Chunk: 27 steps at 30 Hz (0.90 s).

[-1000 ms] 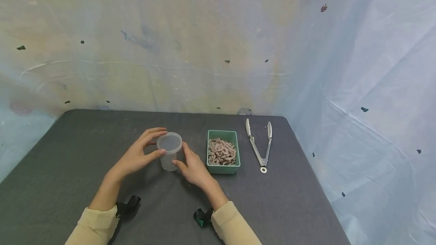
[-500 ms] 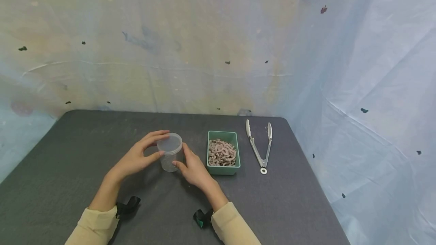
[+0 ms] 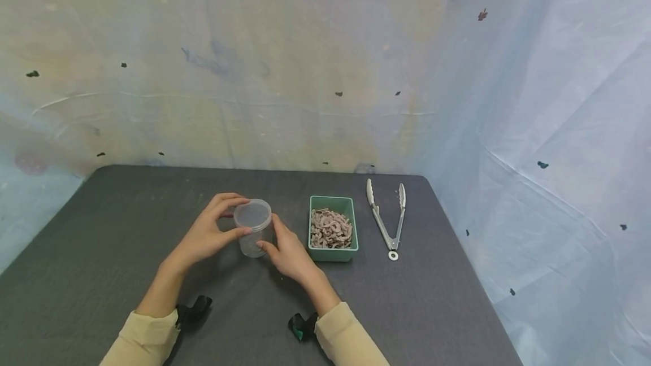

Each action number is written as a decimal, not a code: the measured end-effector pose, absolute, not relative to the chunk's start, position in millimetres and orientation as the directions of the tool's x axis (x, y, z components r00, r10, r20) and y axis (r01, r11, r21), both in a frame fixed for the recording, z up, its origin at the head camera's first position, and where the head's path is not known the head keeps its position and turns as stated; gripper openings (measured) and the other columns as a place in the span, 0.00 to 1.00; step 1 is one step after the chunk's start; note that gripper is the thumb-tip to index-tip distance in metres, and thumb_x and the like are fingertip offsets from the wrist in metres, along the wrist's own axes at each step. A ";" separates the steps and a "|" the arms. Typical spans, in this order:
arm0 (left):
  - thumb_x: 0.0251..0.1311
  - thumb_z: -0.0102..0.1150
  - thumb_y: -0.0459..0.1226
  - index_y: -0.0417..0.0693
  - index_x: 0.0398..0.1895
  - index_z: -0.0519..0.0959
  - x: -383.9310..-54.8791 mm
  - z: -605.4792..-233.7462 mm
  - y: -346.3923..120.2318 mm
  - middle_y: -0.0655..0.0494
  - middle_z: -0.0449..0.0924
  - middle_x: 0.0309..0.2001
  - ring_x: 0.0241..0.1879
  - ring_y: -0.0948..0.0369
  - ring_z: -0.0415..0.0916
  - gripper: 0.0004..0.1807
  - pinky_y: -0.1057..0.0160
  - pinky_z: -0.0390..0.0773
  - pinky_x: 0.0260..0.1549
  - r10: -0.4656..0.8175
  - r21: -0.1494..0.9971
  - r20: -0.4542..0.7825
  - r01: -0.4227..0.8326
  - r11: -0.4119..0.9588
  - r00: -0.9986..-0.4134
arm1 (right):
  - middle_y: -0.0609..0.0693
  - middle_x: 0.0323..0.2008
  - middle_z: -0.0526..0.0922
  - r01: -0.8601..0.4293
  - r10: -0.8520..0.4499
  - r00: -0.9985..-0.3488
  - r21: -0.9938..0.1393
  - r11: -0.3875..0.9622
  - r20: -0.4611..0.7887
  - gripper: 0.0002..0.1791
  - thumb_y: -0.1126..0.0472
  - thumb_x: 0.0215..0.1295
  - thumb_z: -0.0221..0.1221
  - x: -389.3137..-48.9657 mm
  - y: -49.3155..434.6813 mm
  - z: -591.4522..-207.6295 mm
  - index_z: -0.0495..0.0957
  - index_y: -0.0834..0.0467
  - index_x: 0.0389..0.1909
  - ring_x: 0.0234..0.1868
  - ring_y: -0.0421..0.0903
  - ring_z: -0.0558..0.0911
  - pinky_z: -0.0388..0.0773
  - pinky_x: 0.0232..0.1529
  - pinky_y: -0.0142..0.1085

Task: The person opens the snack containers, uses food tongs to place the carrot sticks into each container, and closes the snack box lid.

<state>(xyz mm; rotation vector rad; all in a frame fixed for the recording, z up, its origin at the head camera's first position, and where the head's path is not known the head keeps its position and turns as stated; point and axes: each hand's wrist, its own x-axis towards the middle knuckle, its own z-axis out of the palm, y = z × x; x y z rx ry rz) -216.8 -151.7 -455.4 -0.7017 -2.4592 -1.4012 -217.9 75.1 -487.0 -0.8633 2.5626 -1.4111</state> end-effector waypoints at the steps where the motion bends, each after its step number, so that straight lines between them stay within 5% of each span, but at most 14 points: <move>1: 0.64 0.73 0.37 0.44 0.70 0.74 -216.8 -455.6 -152.2 0.45 0.65 0.72 0.68 0.44 0.67 0.32 0.36 0.73 0.61 0.308 0.747 0.415 0.514 0.421 -0.856 | 0.56 0.77 0.65 -0.430 -0.516 -0.837 -0.803 0.412 0.184 0.39 0.57 0.79 0.58 -217.5 74.9 -486.3 0.50 0.53 0.83 0.75 0.51 0.68 0.71 0.71 0.50; 6: 0.75 0.59 0.32 0.43 0.76 0.69 -216.5 -457.5 -156.0 0.43 0.56 0.80 0.78 0.40 0.54 0.28 0.30 0.64 0.66 0.398 0.768 0.400 0.539 0.346 -0.826 | 0.57 0.76 0.67 -0.430 -0.513 -0.838 -0.804 0.411 0.186 0.39 0.58 0.79 0.58 -217.5 74.5 -486.0 0.51 0.54 0.83 0.75 0.52 0.69 0.70 0.71 0.51; 11: 0.77 0.54 0.29 0.42 0.77 0.68 -216.1 -457.7 -157.1 0.42 0.57 0.80 0.78 0.39 0.53 0.27 0.27 0.62 0.66 0.432 0.786 0.382 0.534 0.313 -0.817 | 0.57 0.76 0.66 -0.427 -0.513 -0.839 -0.806 0.410 0.184 0.39 0.59 0.79 0.58 -217.1 74.4 -485.4 0.50 0.55 0.83 0.75 0.52 0.69 0.70 0.72 0.51; 20: 0.72 0.63 0.32 0.42 0.73 0.72 -216.8 -457.7 -155.9 0.42 0.65 0.74 0.71 0.42 0.65 0.27 0.32 0.70 0.62 0.387 0.736 0.428 0.564 0.375 -0.817 | 0.58 0.76 0.66 -0.433 -0.513 -0.838 -0.799 0.417 0.186 0.39 0.57 0.80 0.57 -217.6 75.3 -486.4 0.50 0.55 0.83 0.75 0.53 0.69 0.70 0.71 0.52; 27: 0.63 0.74 0.37 0.45 0.69 0.76 -216.6 -456.0 -151.2 0.45 0.67 0.67 0.65 0.46 0.70 0.31 0.38 0.75 0.60 0.295 0.748 0.389 0.486 0.452 -0.873 | 0.56 0.77 0.65 -0.433 -0.514 -0.837 -0.799 0.417 0.186 0.39 0.56 0.80 0.58 -217.4 75.7 -486.7 0.50 0.53 0.84 0.76 0.51 0.68 0.70 0.71 0.50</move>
